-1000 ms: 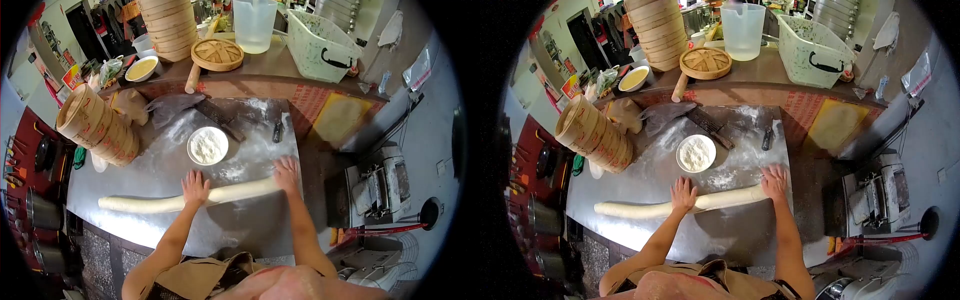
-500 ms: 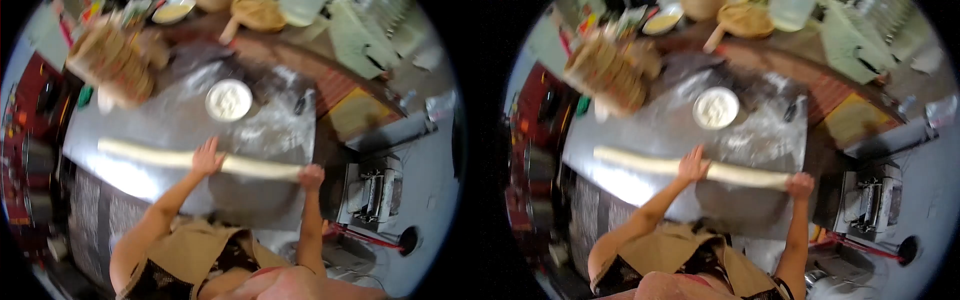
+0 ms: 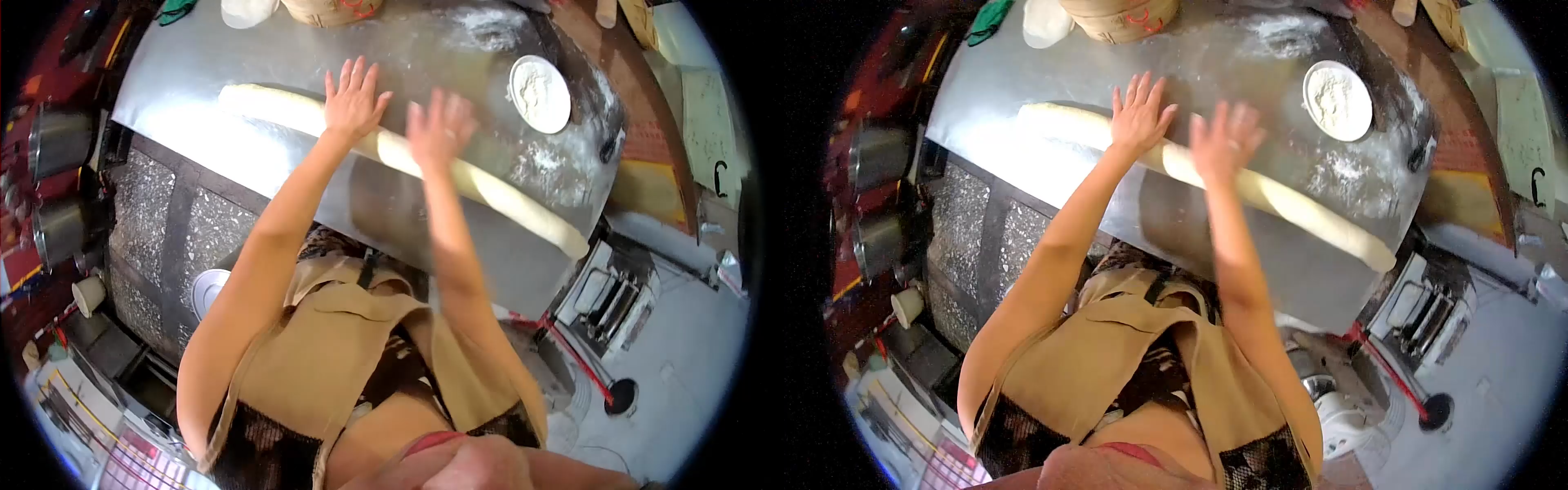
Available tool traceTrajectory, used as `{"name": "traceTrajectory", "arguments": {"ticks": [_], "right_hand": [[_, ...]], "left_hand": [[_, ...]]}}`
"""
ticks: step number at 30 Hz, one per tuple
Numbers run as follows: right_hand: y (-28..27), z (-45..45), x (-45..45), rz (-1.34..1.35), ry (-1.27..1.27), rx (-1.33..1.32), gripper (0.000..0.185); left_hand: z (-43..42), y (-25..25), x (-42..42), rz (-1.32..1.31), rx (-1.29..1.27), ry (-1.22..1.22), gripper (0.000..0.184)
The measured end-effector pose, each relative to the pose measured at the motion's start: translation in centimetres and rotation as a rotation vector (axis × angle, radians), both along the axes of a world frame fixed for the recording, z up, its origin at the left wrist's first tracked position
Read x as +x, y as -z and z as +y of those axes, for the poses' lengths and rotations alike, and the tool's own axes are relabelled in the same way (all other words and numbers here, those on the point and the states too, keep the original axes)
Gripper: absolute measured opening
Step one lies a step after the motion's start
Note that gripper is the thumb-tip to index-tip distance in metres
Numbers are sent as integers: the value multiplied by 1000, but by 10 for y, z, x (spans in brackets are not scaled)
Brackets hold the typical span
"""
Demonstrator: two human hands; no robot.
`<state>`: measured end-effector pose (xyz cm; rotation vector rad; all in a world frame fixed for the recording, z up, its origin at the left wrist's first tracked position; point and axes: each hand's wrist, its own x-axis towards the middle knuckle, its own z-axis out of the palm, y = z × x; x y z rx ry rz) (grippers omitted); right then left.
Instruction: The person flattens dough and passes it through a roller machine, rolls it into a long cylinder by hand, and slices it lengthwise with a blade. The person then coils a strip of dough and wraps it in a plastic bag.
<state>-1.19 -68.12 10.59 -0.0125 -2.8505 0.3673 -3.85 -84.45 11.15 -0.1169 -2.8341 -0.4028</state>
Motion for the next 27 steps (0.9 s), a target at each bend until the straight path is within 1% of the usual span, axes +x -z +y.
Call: {"name": "traceTrajectory", "arguments": {"ticks": [1, 2, 3, 4, 5, 6, 7, 8, 9, 10, 11, 13, 14, 15, 16, 17, 18, 19, 20, 21, 22, 23, 25, 26, 27], "right_hand": [[17, -28, -3, -52, -5, -22, 60], [18, -30, 10, -75, 20, -4, 60], [7, -29, 34, -152, -6, -2, 61], [-5, -28, 62, -230, -39, -3, 63], [-6, -29, 99, -184, -18, -28, 64], [-1, -27, 130, -131, 0, -53, 65], [3, -26, 141, -135, 6, -50, 65], [8, -22, 146, -85, -13, 15, 65], [11, -18, 144, -35, -29, 79, 66], [7, -12, 116, -94, -35, 94, 65], [7, -6, 81, -88, 0, 117, 65], [6, 7, 0, -82, 113, 133, 66], [6, 13, -26, -96, 200, 128, 66], [13, 17, -27, -117, 210, 126, 66], [16, 21, -36, -171, 168, 137, 65], [12, 21, -50, -200, 122, 145, 63], [10, 18, -30, -171, 40, 149, 61], [-3, 15, 5, -235, -15, 62, 57], [-5, 12, 46, -248, -22, 95, 55], [-4, 9, 93, -131, -24, 97, 57], [-9, -2, 129, -172, 65, 95, 60], [-3, -2, 140, -180, 67, 94, 60], [13, 8, 148, -71, 59, 116, 62], [4, 13, 119, -106, 20, 162, 59], [3, 18, 83, -158, 72, 194, 58]], "left_hand": [[-7, 0, 4, -22, 21, 23, 56], [-14, -6, 16, -146, -1, 85, 56], [-22, -12, 35, -273, -26, 143, 56], [-40, -17, 65, -296, -1, 242, 55], [-61, -20, 97, -246, 72, 315, 56], [-81, -14, 126, -242, 60, 372, 57], [-105, 3, 153, -256, -15, 462, 58], [-125, 11, 164, -226, -56, 539, 56], [-135, 16, 151, -223, -57, 545, 56], [-144, 24, 127, -173, -43, 578, 54], [-149, 34, 98, -118, -29, 604, 52], [-159, 15, 12, -214, 18, 404, 45], [-163, 13, -41, -166, 16, 277, 44], [-165, 15, -66, -129, 14, 153, 42], [-168, 21, -59, -132, 14, 157, 42], [-170, 23, -58, -78, -40, 148, 42], [-172, 24, -61, -24, -96, 148, 42], [-176, 1, -29, -230, -85, 216, 45], [-188, -6, 9, -325, -42, 247, 49], [-202, -1, 53, -238, -7, 250, 54], [-212, -5, 91, -264, -4, 219, 60], [-224, 3, 119, -270, 3, 212, 63], [-231, 18, 131, -273, -62, 191, 61], [-234, 19, 110, -258, -57, 233, 59], [-237, 20, 74, -242, -53, 270, 58]]}}
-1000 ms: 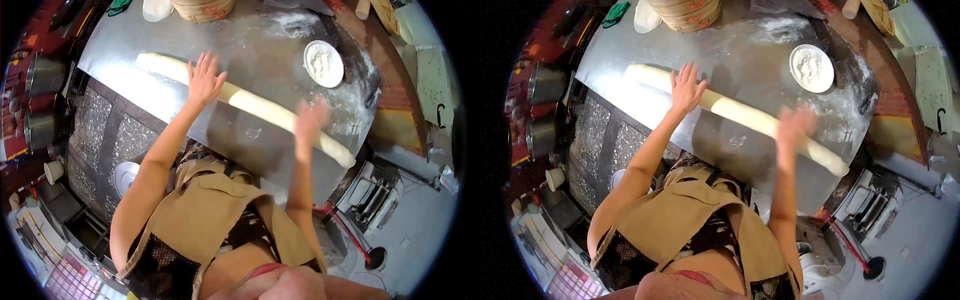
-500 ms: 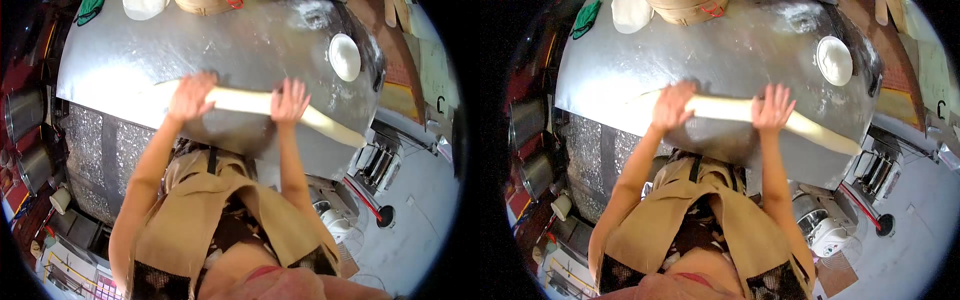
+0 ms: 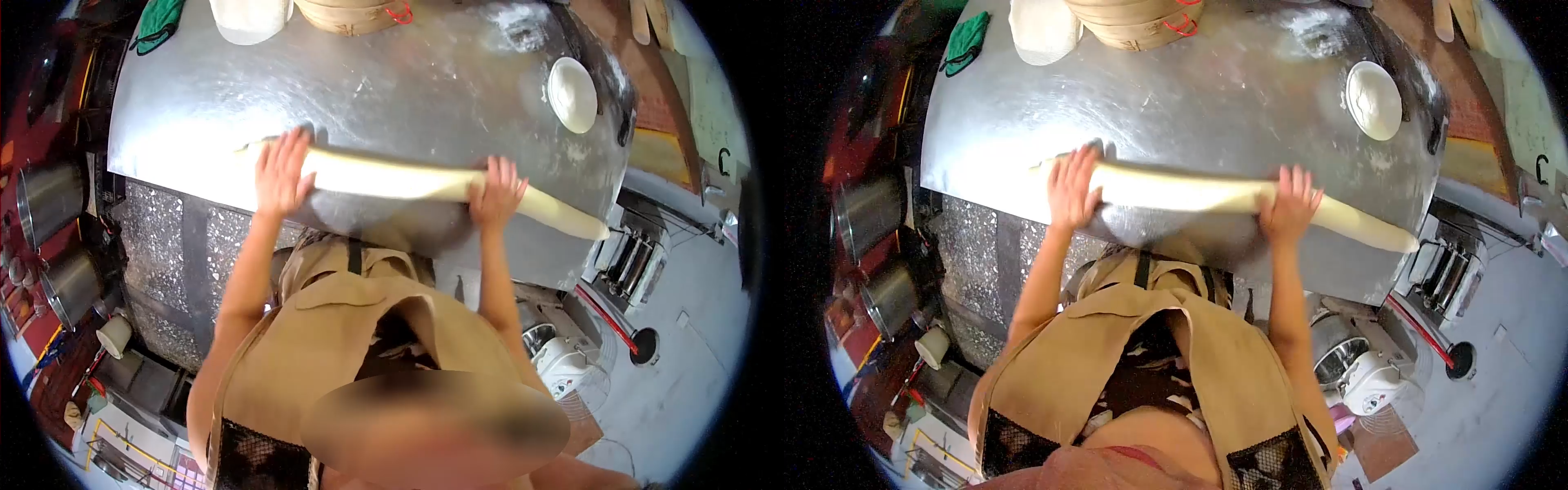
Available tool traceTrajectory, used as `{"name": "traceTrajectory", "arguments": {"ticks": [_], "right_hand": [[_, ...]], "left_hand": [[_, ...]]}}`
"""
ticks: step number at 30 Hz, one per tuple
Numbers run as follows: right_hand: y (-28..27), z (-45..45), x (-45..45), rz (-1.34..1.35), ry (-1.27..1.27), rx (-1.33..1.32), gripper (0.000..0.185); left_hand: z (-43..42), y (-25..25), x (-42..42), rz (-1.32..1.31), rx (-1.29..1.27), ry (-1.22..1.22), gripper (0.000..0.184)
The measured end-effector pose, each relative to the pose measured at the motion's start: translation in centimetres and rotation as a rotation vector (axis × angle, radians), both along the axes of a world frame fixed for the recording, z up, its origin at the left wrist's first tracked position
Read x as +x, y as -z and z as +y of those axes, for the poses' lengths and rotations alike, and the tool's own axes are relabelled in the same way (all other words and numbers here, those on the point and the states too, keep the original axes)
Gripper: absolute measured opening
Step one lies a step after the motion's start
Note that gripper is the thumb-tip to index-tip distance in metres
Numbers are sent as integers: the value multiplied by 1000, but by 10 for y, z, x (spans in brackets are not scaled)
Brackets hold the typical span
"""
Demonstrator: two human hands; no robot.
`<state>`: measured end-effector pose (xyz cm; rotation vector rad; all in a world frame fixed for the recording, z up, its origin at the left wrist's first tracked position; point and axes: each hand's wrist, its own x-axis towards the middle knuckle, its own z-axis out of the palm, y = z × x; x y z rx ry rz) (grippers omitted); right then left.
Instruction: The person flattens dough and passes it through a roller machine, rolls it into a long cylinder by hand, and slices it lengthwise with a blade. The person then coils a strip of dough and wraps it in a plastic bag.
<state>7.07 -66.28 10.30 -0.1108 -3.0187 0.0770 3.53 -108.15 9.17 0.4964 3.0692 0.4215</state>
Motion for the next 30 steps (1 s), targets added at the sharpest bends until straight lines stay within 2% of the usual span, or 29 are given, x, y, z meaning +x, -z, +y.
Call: {"name": "traceTrajectory", "arguments": {"ticks": [1, 2, 4, 7, 8, 9, 11, 13, 14, 16, 17, 18, 19, 20, 21, 22, 24, 25, 26, 27, 28, 30], "right_hand": [[2, 5, -36, -55, 59, 32, 58], [1, 10, -67, 67, 88, 29, 60], [7, 20, -108, 27, 167, 58, 65], [1, 18, -94, -147, 58, -101, 64], [-4, 18, -61, -205, 14, -183, 63], [-4, 16, -23, -118, -25, -121, 60], [-6, 3, 42, 27, -34, -25, 57], [-6, -5, 55, 97, -9, 6, 56], [-5, -3, 48, 132, -47, -1, 57], [2, 12, 26, 99, -86, 3, 57], [6, 20, 2, 27, -82, 14, 57], [-22, 8, -27, -176, 39, -14, 54], [-11, 15, -47, -54, 99, -65, 55], [10, 23, -62, 110, 140, 24, 59], [8, 23, -76, 56, 223, 71, 61], [7, 21, -81, 76, 248, 77, 61], [3, 20, -83, -161, 273, 23, 59], [-2, 18, -76, -208, 250, 7, 56], [-8, 13, -63, -255, 242, -11, 55], [-9, 12, -47, -208, 185, -55, 52], [-5, 12, -27, -161, 127, -95, 49], [7, 1, 14, 303, 14, -70, 44]], "left_hand": [[0, -2, -36, -5, -14, -35, 57], [2, -3, -66, -24, -32, -65, 57], [4, 4, -117, 182, -45, -217, 55], [-3, 12, -121, 200, -200, -238, 54], [-5, 5, -95, 103, -251, -206, 55], [-7, -11, -62, 20, -187, -186, 58], [-17, -13, 14, 153, 18, -109, 62], [-35, -6, 64, 20, -99, -66, 76], [-47, -5, 63, 23, -126, -1, 77], [-66, 8, 23, 109, -105, 124, 75], [-62, -7, -9, 38, -148, 141, 70], [-61, -19, -40, -35, -286, 175, 66], [-69, -3, -70, 80, -179, 137, 58], [-55, -20, -102, -34, -252, -66, 51], [-60, 5, -131, 228, -191, -224, 47], [-55, 3, -137, 249, -178, -203, 47], [-34, -5, -142, 90, -73, -243, 48], [-35, -9, -127, -112, -10, -116, 53], [-44, 4, -103, -39, 44, -3, 61], [-45, -2, -75, -9, 78, 45, 72], [-43, -17, -48, 45, 37, 97, 73], [-48, -26, -24, 38, 46, 98, 63]]}}
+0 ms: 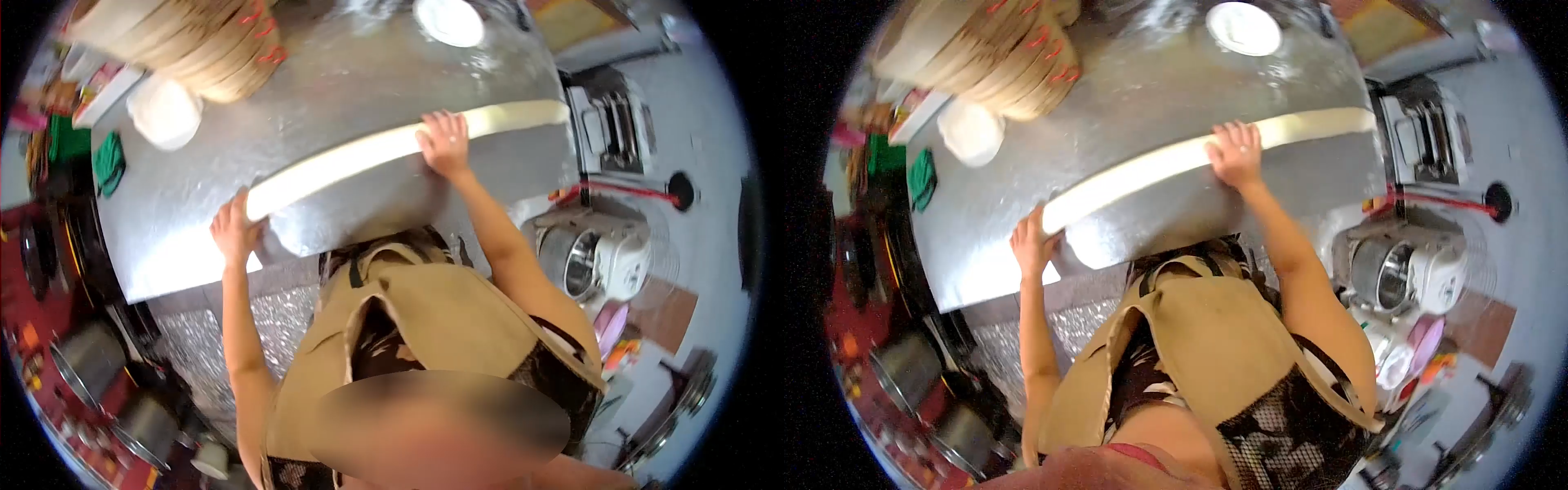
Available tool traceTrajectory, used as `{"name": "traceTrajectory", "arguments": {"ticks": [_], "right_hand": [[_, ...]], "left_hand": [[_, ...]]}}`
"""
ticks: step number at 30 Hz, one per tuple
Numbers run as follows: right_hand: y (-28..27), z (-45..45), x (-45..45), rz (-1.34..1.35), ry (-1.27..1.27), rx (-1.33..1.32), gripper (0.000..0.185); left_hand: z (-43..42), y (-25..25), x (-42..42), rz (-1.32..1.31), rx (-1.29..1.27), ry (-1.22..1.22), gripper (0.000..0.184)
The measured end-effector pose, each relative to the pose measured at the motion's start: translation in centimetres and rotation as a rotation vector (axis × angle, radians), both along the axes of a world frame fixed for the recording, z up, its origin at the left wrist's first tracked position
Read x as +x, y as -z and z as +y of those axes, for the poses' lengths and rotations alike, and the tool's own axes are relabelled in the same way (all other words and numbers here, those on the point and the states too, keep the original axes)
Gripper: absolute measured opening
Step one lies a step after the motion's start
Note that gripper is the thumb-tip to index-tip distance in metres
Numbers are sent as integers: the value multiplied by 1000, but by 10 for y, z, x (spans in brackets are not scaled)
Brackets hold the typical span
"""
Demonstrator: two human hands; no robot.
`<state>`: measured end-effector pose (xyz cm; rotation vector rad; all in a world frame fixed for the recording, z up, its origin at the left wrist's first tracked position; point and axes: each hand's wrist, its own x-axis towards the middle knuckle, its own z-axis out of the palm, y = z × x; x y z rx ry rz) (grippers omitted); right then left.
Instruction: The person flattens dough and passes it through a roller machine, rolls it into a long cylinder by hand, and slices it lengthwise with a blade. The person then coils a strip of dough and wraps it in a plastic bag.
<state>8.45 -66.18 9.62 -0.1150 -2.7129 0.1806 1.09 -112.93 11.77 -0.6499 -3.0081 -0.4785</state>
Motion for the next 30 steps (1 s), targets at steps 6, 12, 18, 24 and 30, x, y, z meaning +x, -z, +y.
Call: {"name": "traceTrajectory", "arguments": {"ticks": [6, 12, 18, 24, 30], "right_hand": [[-8, -7, 7, 144, -37, 47, 42], [-9, -23, -44, -138, -41, -329, 52], [1, 123, 29, 33, 119, -105, 50], [-5, 196, -48, -24, 187, -186, 59], [-36, 213, -26, -246, 76, -178, 55]], "left_hand": [[-77, -72, -37, 367, -313, 357, 46], [-35, -41, -86, -318, -689, -157, 85], [197, 16, -5, -26, 45, 204, 77], [470, 6, -31, -212, -58, 74, 64], [453, -4, 2, -50, -108, -59, 58]]}}
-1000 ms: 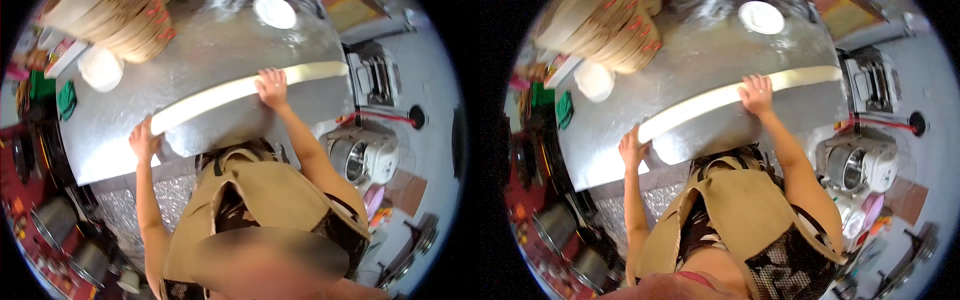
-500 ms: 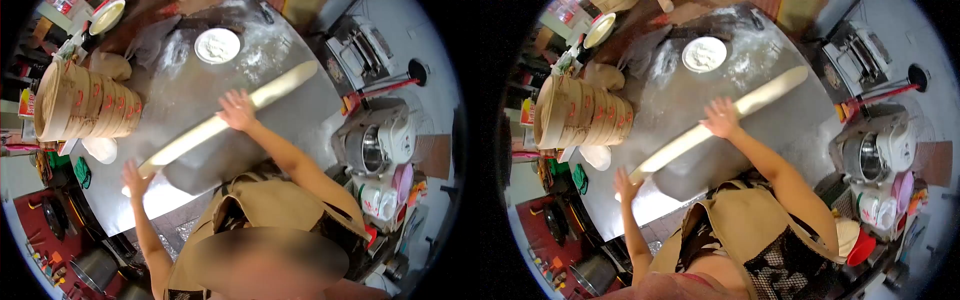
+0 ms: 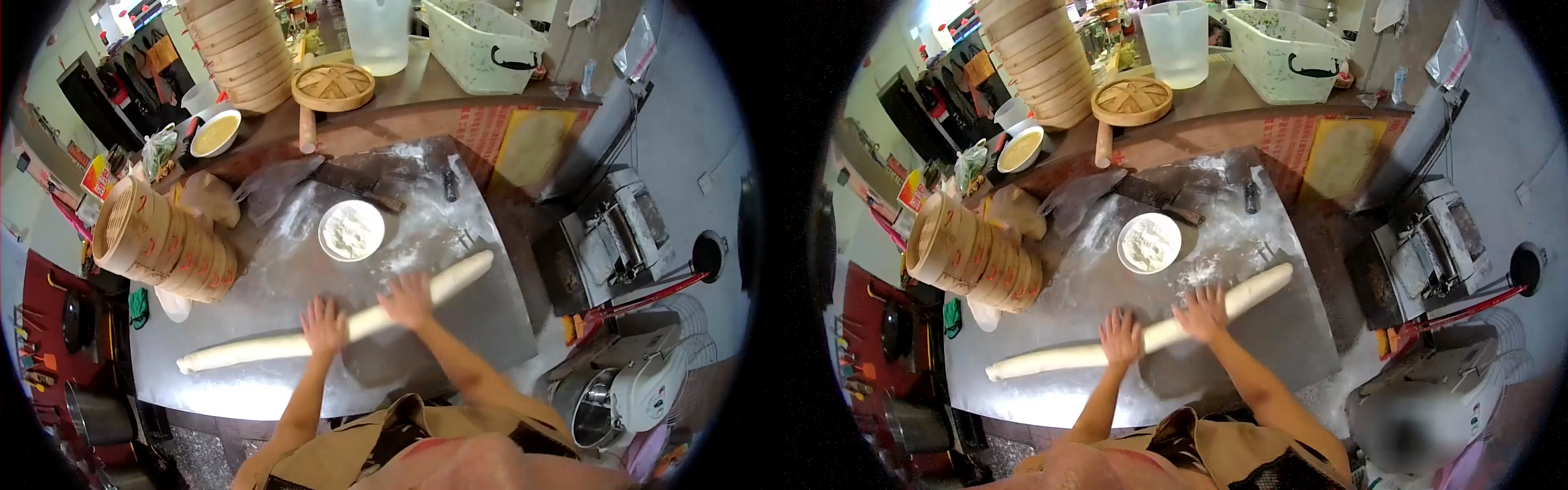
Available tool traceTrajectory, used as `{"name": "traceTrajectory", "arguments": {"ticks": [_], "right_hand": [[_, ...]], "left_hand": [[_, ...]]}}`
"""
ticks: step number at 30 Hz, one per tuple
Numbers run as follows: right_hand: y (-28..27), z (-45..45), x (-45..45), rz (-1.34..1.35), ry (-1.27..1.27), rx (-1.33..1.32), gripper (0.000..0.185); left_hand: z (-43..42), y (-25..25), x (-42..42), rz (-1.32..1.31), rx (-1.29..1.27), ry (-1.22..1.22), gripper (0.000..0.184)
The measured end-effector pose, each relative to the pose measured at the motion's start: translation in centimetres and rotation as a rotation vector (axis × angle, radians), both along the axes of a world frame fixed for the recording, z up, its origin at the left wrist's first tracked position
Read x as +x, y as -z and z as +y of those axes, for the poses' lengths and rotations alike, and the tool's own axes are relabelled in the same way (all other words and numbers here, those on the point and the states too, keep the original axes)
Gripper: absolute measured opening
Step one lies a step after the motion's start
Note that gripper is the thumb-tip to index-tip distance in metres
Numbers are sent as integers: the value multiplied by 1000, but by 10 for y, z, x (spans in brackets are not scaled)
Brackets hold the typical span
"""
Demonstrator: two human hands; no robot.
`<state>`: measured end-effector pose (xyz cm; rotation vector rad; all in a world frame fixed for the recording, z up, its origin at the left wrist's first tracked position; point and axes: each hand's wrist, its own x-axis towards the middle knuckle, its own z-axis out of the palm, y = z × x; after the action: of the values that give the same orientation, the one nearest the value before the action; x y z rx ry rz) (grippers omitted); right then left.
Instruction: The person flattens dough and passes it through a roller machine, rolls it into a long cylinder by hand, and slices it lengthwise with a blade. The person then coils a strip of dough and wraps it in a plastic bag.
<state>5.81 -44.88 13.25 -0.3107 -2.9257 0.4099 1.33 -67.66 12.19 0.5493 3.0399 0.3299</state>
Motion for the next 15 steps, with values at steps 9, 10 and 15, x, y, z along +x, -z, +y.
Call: {"name": "traceTrajectory", "arguments": {"ticks": [9, 10, 15], "right_hand": [[9, 69, 7, 251, -158, -47, 52], [6, 72, -32, 283, -17, -24, 54], [15, 87, -37, 157, 106, -36, 52]], "left_hand": [[-36, 34, 5, 203, 63, 23, 50], [-30, 39, -20, 286, 32, -67, 48], [-5, 8, -45, 240, -58, -242, 48]]}}
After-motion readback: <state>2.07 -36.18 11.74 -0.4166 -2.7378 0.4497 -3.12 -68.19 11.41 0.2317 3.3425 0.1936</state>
